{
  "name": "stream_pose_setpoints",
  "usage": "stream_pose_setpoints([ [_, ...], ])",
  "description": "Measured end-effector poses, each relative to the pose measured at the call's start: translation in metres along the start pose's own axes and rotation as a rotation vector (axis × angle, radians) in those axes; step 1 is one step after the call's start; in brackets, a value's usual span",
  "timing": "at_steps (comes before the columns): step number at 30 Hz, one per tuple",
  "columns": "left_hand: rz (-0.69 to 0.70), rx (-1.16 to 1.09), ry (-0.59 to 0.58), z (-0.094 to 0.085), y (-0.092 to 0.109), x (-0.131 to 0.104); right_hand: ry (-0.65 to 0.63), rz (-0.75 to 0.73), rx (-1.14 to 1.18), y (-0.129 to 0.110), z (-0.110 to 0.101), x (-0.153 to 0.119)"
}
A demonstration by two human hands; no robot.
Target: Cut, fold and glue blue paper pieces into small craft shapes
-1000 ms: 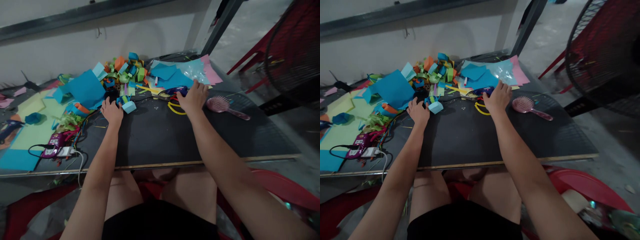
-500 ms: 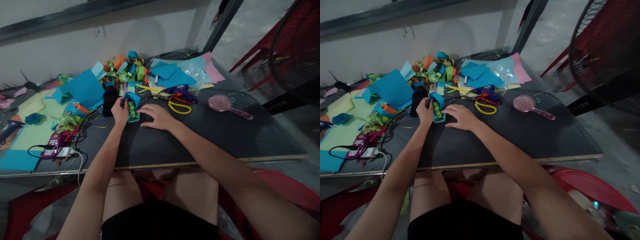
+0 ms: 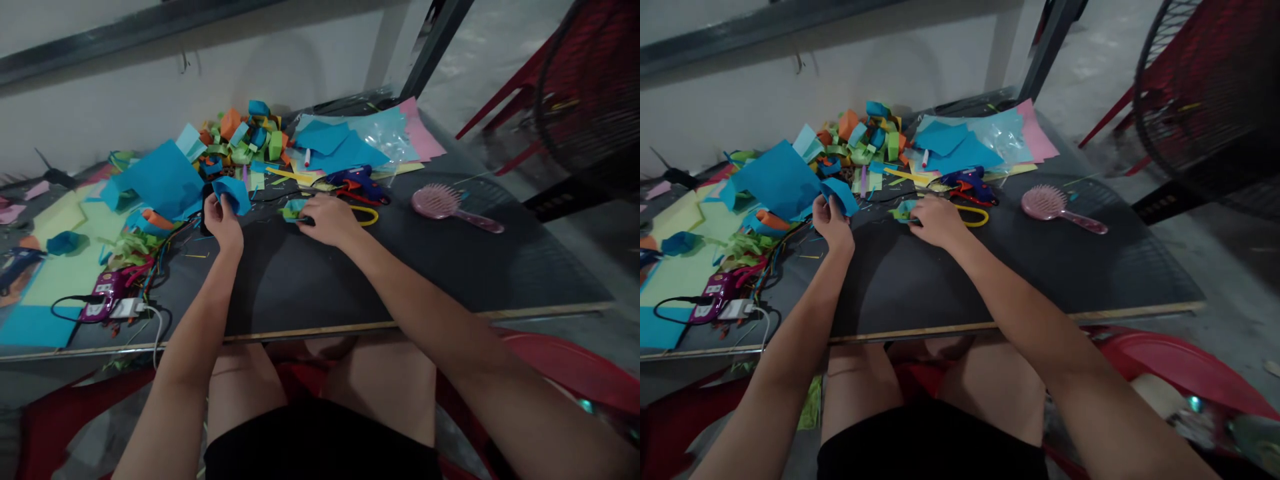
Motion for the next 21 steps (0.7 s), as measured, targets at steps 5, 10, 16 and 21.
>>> stream_pose_setpoints([
  [5,0.189,0.093,-0.103,0.002,0.031,-0.014,0.265,0.155,0.006,0.011,-0.026,0.001],
  [10,0.409,0.131,-0.3,0.015,0.059,-0.04,0.406,0.113,0.095,-0.004,-0.044,0.002],
  [16,0.638,0.176,-0.437,0.023,0.074,-0.063,0.267,0.004,0.165,-0.016,-0.027,0.003],
  [21,0.567,0.162,-0.472,0.028,0.072,-0.069,0.259,0.058,0.118,-0.005,-0.017,0.003],
])
Point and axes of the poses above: each hand's wrist, its own x-axis towards the middle knuckle, its own z-axis out of the palm, y = z × x, the point moved 9 cm from there along x, towards the middle knuckle, and after that the axes turned 15 degrees about y, right-handed, at the moved point
